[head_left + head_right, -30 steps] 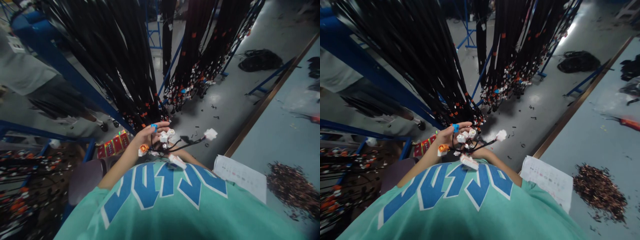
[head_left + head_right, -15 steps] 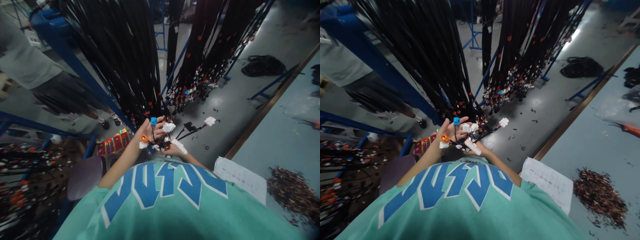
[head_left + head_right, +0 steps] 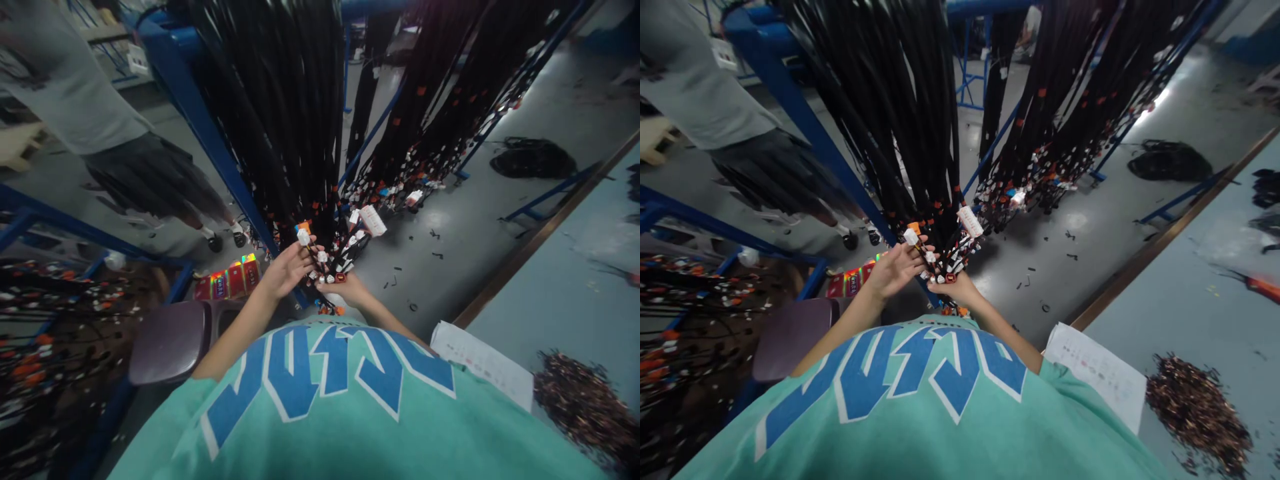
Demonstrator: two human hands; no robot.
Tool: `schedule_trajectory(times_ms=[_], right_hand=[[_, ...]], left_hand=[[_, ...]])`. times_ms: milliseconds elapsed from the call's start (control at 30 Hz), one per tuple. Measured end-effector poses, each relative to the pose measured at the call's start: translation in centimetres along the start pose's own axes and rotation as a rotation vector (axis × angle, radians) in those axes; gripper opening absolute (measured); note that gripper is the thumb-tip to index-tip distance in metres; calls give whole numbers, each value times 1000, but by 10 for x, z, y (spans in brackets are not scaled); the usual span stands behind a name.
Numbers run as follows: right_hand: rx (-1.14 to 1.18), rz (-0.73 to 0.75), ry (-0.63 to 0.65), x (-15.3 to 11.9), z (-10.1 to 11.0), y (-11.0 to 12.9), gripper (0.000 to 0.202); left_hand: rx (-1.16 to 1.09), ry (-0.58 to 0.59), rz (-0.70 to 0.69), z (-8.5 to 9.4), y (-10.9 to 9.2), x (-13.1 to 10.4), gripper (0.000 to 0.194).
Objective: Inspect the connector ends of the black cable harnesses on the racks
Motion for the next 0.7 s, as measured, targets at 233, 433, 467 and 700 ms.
schedule_trajectory(times_ms=[233, 433, 467, 700], right_hand=[[-4, 6, 19, 1, -14, -6, 36], [14, -60, 11, 6, -10, -12, 35], [21, -70, 10, 6, -8, -11, 35], [217, -57, -12, 13, 27, -11, 36]], left_hand=[[44, -55, -48, 8, -2, -21, 52], [110, -64, 9, 22, 0, -18, 46], [109, -77, 19, 25, 0, -17, 45], [134, -225, 95, 38, -6, 3, 48]])
Point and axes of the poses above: each hand's wrist, its own x-axis towards the middle knuckle, its own z-axis out of the back of the hand, y = z × x, the point moved 1 cm from there along x, towards the middle knuckle, and after that the axes turned 11 degrees about y, right-handed, at the moved point
